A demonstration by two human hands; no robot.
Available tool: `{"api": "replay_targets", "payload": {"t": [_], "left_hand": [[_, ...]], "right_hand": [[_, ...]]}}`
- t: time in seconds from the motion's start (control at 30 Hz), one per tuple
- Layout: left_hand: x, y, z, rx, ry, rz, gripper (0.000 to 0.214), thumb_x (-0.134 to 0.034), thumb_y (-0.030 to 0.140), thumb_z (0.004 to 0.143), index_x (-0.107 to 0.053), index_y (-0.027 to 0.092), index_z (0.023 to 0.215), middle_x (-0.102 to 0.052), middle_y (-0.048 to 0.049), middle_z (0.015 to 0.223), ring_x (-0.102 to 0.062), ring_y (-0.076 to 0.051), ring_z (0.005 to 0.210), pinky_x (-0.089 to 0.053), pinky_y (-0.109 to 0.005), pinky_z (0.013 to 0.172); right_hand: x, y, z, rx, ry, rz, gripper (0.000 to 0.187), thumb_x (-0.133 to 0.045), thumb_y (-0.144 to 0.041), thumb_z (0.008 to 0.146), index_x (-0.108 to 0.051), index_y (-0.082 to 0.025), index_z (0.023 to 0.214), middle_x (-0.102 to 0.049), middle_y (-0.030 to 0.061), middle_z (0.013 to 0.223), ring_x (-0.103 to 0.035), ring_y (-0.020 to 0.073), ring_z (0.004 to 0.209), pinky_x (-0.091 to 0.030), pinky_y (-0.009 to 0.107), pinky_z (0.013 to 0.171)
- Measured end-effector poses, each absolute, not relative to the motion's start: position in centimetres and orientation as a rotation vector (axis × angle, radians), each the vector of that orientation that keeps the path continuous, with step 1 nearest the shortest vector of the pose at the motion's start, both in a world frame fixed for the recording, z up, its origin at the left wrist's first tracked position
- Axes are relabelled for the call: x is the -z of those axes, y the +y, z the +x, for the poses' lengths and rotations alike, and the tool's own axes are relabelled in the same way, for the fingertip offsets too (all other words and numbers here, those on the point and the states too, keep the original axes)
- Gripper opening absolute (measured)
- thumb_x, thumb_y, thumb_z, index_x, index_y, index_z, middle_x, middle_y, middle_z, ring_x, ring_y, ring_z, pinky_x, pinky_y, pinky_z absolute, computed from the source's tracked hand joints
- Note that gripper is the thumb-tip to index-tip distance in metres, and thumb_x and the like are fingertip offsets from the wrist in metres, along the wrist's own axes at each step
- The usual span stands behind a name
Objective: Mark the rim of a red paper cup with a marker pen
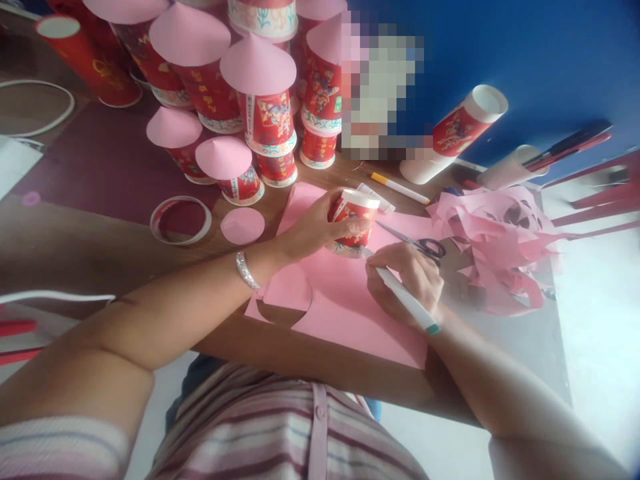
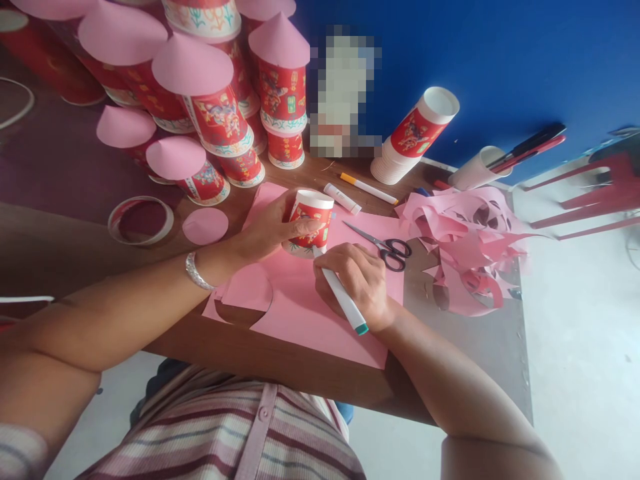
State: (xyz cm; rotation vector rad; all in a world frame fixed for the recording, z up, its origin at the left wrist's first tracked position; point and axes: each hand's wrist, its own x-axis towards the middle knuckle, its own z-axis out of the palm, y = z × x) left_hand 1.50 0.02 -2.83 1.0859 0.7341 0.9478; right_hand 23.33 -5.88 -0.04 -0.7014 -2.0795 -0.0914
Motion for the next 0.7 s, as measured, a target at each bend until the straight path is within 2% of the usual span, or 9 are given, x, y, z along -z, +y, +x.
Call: {"api": "replay_targets", "payload": {"t": [0.37, 0.7], "left_hand": [[2.92, 0.08, 1.39, -0.949, 0.744, 1.133, 0.076, -0.106, 0.069, 0.086, -0.067, 0.021, 0.130, -0.083, -0.0096, 0.125, -0.082, -0.024, 0.110, -0.064, -0.033, 0.087], [3.08, 0.13, 1.46, -0.946, 0.768, 1.137, 0.080, -0.107, 0.071, 0.082, -0.067, 0.021, 0.131, -0.082, -0.0091, 0.124, -0.082, -0.026, 0.110, -0.065, -0.038, 0.090]], "right_hand": [[0.04, -5.92, 23.47, 0.089, -2.126, -0.713, 0.028, -0.070, -0.002, 0.105, -0.066, -0.028, 0.115, -0.080, -0.0031, 0.087, -0.077, 0.0159, 0.067, -0.063, 0.030, 0.060], [-0.07, -5.93, 23.54, 0.090, -2.155, -0.732, 0.030, -0.069, -0.002, 0.105, -0.064, -0.029, 0.116, -0.079, -0.0037, 0.089, -0.077, 0.0163, 0.068, -0.060, 0.031, 0.061]]}}
